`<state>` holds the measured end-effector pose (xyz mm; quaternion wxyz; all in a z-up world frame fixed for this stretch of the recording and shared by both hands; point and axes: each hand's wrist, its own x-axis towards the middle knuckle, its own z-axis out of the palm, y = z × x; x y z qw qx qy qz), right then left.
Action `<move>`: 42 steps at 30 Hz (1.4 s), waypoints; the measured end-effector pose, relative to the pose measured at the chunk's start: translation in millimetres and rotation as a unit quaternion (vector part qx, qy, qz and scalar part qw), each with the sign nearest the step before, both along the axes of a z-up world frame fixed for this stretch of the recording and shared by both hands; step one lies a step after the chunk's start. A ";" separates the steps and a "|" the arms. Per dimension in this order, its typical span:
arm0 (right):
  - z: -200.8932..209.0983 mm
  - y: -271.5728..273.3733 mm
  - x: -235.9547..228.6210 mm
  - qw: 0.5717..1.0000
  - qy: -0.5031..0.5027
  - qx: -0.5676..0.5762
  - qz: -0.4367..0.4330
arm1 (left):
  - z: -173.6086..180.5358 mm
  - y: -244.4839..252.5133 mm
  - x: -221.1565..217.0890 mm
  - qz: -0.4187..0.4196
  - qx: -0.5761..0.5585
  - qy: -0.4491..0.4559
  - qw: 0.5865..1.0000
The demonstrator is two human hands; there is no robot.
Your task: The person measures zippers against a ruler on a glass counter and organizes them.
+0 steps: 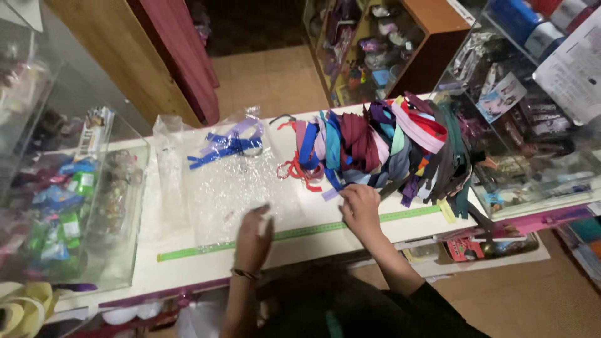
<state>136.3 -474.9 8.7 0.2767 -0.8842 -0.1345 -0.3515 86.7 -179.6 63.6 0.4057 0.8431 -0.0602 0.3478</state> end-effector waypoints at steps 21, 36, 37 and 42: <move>61.5 21.5 -3.4 0.947 0.056 0.251 0.194 | -78.2 -37.4 95.2 -0.283 0.135 0.071 0.947; 46.4 127.9 -40.1 0.903 0.030 0.171 0.394 | 13.4 -14.5 -4.1 -0.314 -0.505 0.132 0.793; 39.8 131.6 -42.1 0.892 0.152 0.157 0.396 | 12.4 -5.4 -8.3 -0.282 -0.502 0.110 0.810; 37.1 157.7 -38.7 0.839 0.219 0.122 0.483 | -14.1 45.3 -28.7 -0.143 -0.496 0.023 0.856</move>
